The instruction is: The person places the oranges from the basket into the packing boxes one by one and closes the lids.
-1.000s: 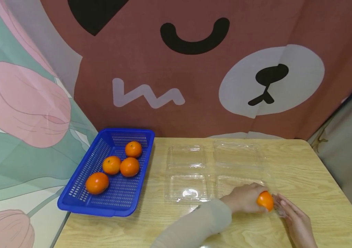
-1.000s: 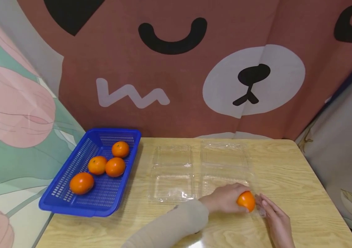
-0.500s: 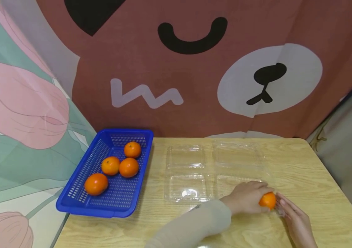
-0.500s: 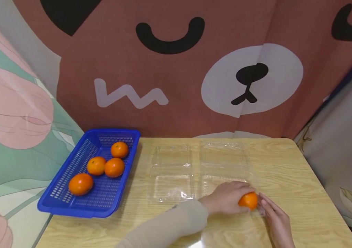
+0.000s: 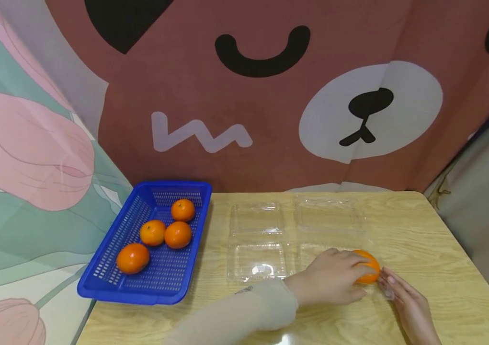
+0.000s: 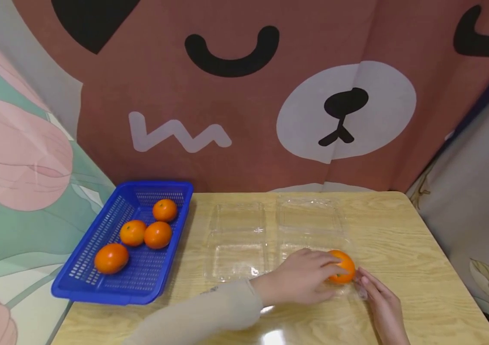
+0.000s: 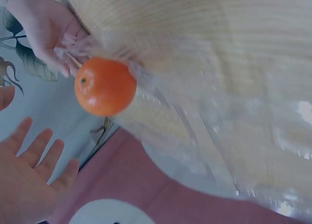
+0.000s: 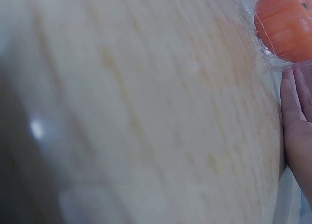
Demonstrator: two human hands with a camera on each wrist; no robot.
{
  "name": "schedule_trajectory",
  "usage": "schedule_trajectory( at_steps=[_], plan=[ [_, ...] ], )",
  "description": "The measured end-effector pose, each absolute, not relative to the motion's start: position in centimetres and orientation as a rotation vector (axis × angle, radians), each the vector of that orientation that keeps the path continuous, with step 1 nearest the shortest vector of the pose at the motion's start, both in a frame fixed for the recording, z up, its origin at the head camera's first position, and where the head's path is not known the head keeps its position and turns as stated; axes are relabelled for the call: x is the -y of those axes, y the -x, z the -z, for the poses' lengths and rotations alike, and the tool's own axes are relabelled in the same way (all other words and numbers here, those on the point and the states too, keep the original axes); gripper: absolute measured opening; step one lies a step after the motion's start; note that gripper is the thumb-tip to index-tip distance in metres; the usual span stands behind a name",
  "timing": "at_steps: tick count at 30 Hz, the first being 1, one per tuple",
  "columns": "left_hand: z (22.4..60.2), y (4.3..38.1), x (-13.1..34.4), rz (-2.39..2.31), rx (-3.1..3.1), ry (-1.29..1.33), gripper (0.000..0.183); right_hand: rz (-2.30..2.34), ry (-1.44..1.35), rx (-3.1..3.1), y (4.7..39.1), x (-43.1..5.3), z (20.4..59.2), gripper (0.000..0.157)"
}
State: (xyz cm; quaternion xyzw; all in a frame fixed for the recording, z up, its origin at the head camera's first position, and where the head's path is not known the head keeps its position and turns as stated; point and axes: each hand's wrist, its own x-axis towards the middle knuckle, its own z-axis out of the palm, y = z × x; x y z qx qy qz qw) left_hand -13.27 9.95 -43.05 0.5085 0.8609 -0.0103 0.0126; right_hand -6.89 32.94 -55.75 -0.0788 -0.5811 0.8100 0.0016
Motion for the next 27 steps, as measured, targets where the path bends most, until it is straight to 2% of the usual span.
schedule_trajectory(
  at_steps=[12, 18, 27],
  plan=[
    [40.1, 12.7, -4.7, -0.033, -2.763, -1.57, 0.046, -2.518, 0.347, 1.868, 6.9, -33.2, 55.6, 0.027],
    [39.8, 12.3, -2.2, -0.097, -2.812, -1.576, 0.044, -2.512, 0.375, 1.871, 6.8, -33.2, 55.8, 0.03],
    [39.3, 12.9, 2.6, -0.231, -2.914, -1.484, 0.042, -2.529, 0.357, 1.845, 7.0, -33.0, 55.9, 0.026]
  ],
)
